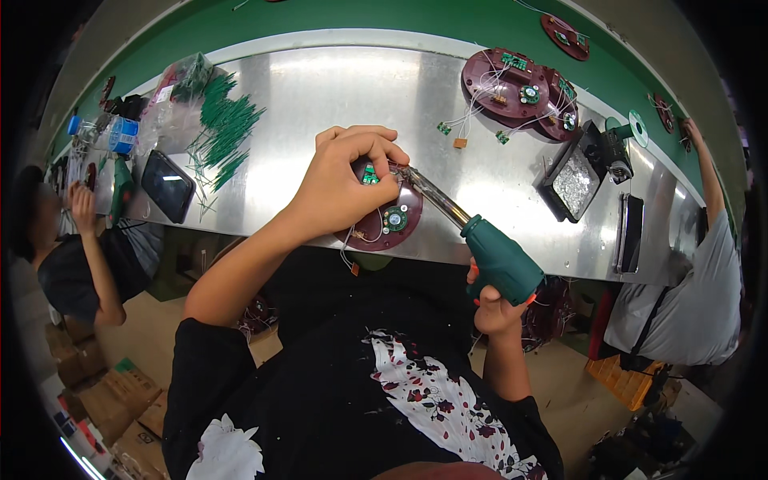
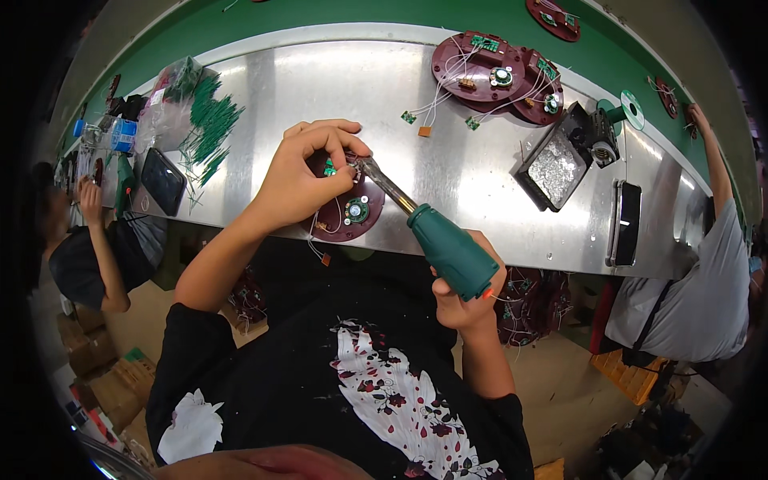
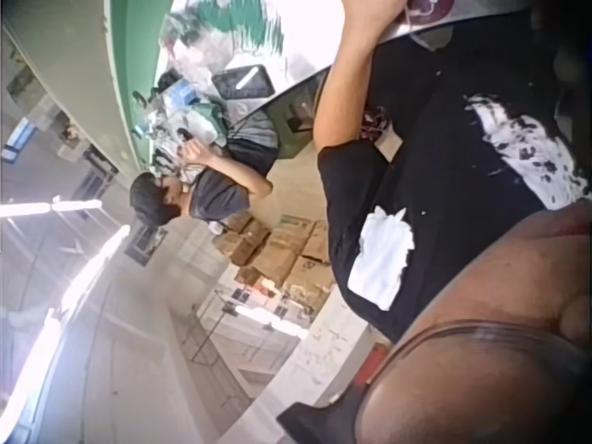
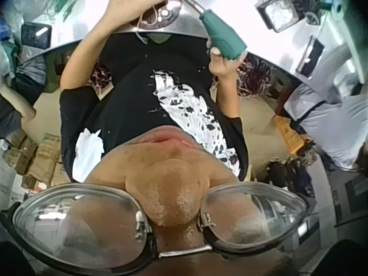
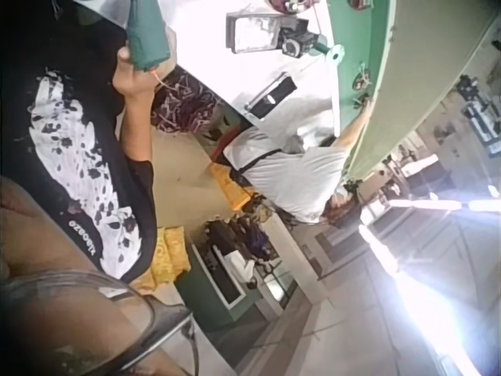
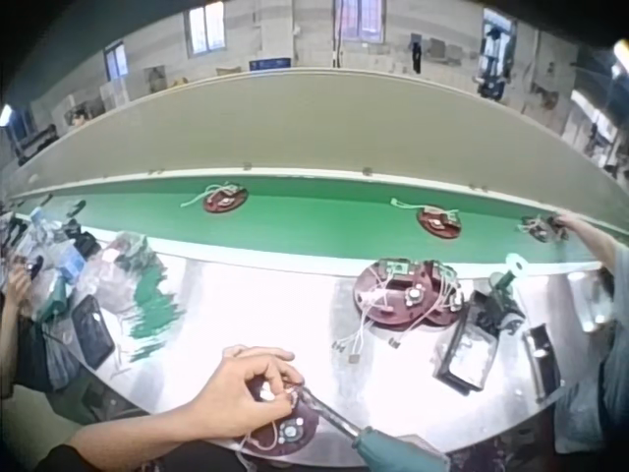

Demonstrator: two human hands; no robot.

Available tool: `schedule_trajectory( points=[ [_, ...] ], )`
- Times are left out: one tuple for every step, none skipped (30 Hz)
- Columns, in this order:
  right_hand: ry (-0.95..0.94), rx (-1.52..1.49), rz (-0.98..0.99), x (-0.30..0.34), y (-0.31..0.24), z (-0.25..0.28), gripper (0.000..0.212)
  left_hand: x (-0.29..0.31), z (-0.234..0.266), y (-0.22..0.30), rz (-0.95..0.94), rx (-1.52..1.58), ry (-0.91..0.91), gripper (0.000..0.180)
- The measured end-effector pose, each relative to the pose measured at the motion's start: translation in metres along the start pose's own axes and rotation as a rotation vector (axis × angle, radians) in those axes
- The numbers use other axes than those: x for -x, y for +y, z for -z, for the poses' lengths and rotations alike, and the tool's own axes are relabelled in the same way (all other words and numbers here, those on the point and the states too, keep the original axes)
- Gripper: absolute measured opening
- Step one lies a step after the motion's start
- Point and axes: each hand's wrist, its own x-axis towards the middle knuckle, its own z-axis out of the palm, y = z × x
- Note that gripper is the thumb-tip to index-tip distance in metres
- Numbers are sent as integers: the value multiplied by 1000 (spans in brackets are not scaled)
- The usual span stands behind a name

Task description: Soldering electronic components onto circular printed circuit boards at an assembly line station.

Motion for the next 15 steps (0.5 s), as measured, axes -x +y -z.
schedule_trajectory(
  points=[
    [-5,25,6,0,1,0,75,0,0,0,-6,-7,-2,12],
    [-5,25,5,0,1,1,75,0,0,0,-5,-6,-2,12],
    [-14,42,29,-1,2,2,75,0,0,0,-2,-3,-5,12],
    [-24,58,53,-3,2,2,75,0,0,-1,0,-1,-6,13],
    [-33,75,77,-4,2,2,75,0,0,-1,3,2,-8,13],
    [-34,75,77,-3,1,2,75,0,0,-1,3,2,-8,13],
    [-6,22,52,-3,-1,0,75,0,0,-1,4,2,-7,13],
    [23,-30,27,-3,-3,-1,75,0,0,-1,5,2,-5,14],
    [51,-82,2,-3,-4,-2,76,0,0,-1,6,2,-4,14],
    [51,-81,3,-3,-3,-2,76,0,0,-1,5,2,-4,14],
    [52,-83,2,-3,-3,-2,75,0,0,-1,7,3,-5,14],
    [53,-85,1,-4,-3,-2,75,0,0,0,9,3,-6,14],
    [54,-86,0,-4,-3,-2,75,0,0,0,11,4,-7,14],
    [54,-86,1,-4,-2,-1,75,0,0,0,11,4,-7,14],
    [40,-63,3,-3,-1,-1,75,0,0,-1,8,3,-8,14]
  ],
)
